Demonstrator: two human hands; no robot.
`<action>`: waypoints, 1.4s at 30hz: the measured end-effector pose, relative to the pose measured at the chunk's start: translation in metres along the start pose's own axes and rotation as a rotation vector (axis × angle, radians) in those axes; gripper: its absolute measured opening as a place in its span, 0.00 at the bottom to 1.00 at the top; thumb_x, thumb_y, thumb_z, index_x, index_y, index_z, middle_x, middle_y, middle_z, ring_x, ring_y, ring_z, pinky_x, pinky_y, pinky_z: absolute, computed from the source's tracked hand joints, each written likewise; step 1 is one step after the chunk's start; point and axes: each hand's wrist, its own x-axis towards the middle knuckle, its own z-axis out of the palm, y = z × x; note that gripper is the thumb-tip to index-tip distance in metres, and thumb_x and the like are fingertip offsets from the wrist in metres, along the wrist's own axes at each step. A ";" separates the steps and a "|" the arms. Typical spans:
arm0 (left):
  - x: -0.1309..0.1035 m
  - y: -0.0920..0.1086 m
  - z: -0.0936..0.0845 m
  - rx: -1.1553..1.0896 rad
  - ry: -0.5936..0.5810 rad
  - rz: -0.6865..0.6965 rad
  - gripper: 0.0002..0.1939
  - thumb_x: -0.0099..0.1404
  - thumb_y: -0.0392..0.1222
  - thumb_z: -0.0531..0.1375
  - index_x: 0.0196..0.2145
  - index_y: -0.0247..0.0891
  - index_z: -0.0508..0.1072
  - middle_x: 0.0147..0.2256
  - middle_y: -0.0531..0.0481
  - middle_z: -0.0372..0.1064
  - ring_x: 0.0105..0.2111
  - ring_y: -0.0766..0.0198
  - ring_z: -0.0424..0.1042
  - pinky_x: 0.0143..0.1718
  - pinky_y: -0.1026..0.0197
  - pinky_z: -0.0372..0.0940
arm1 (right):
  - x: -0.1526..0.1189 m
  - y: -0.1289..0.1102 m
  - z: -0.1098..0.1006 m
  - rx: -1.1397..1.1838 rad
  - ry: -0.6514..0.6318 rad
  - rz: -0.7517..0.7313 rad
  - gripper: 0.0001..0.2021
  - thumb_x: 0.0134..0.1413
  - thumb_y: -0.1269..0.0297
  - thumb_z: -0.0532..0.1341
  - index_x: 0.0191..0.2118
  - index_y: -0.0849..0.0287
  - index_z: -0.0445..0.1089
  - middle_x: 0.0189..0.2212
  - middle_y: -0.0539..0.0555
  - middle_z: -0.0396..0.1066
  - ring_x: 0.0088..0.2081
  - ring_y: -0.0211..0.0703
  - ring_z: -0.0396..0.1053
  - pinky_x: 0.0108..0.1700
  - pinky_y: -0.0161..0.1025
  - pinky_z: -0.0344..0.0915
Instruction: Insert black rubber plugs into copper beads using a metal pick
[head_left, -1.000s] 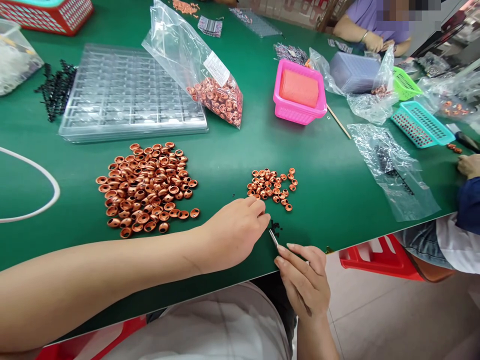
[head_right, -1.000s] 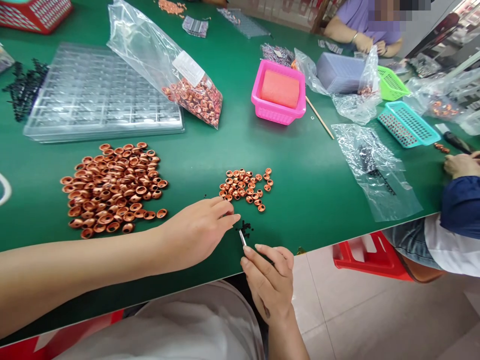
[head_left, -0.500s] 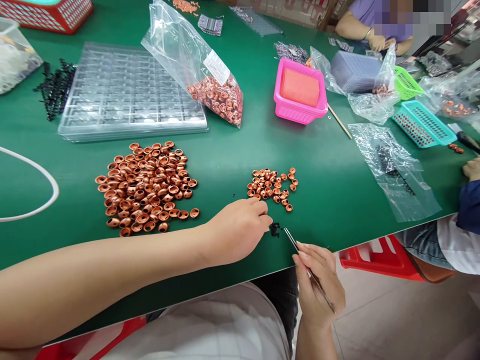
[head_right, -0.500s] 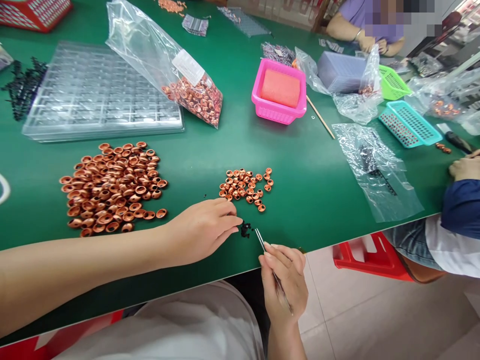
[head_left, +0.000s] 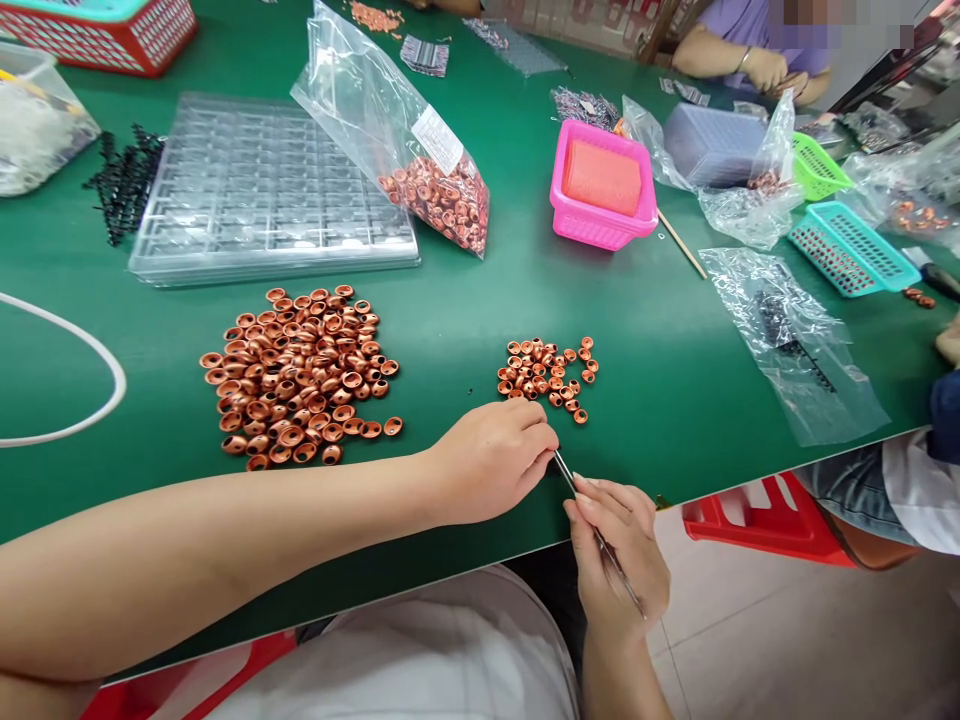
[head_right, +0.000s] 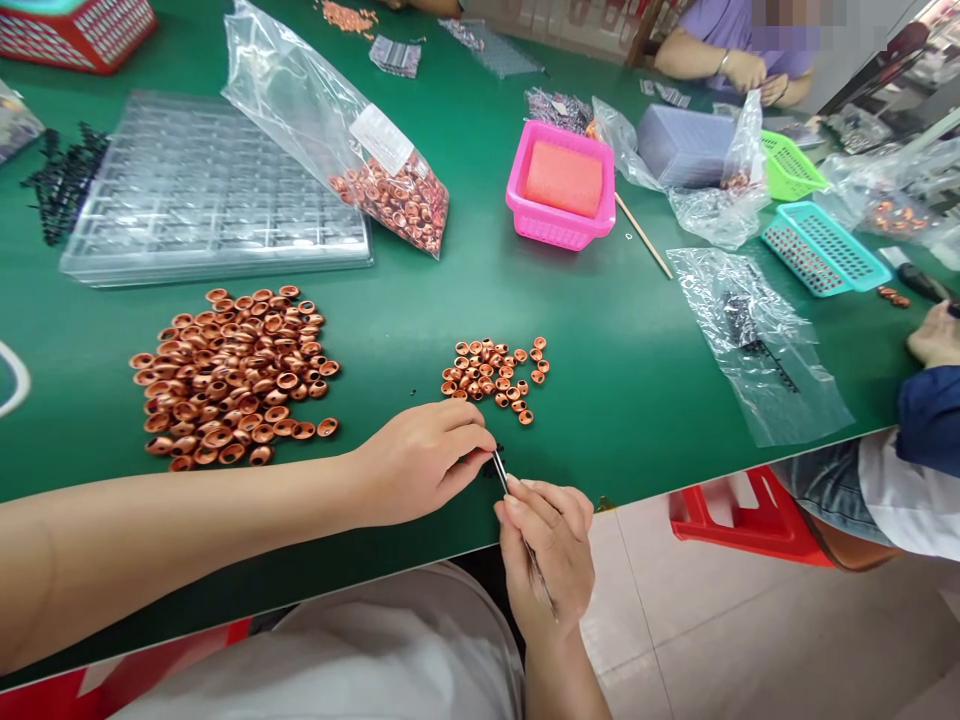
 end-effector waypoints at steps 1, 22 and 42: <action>0.000 0.001 -0.001 -0.015 0.012 0.004 0.11 0.70 0.34 0.54 0.36 0.33 0.76 0.33 0.46 0.71 0.32 0.61 0.70 0.34 0.60 0.65 | 0.000 0.000 -0.001 0.009 0.007 0.004 0.18 0.51 0.82 0.67 0.44 0.54 0.74 0.41 0.53 0.80 0.44 0.47 0.77 0.43 0.49 0.73; -0.001 -0.002 -0.012 0.001 -0.195 -0.075 0.07 0.68 0.35 0.60 0.41 0.35 0.79 0.36 0.46 0.72 0.35 0.57 0.71 0.36 0.57 0.67 | -0.013 -0.001 -0.020 0.041 -0.055 0.020 0.16 0.52 0.82 0.67 0.44 0.56 0.74 0.42 0.54 0.80 0.44 0.48 0.76 0.44 0.51 0.71; 0.002 -0.002 -0.016 -0.070 -0.030 -0.076 0.11 0.71 0.34 0.54 0.40 0.34 0.77 0.36 0.45 0.72 0.35 0.60 0.71 0.36 0.60 0.66 | 0.002 -0.002 -0.008 -0.027 0.050 0.023 0.15 0.52 0.80 0.67 0.43 0.55 0.74 0.40 0.53 0.80 0.41 0.47 0.77 0.43 0.49 0.73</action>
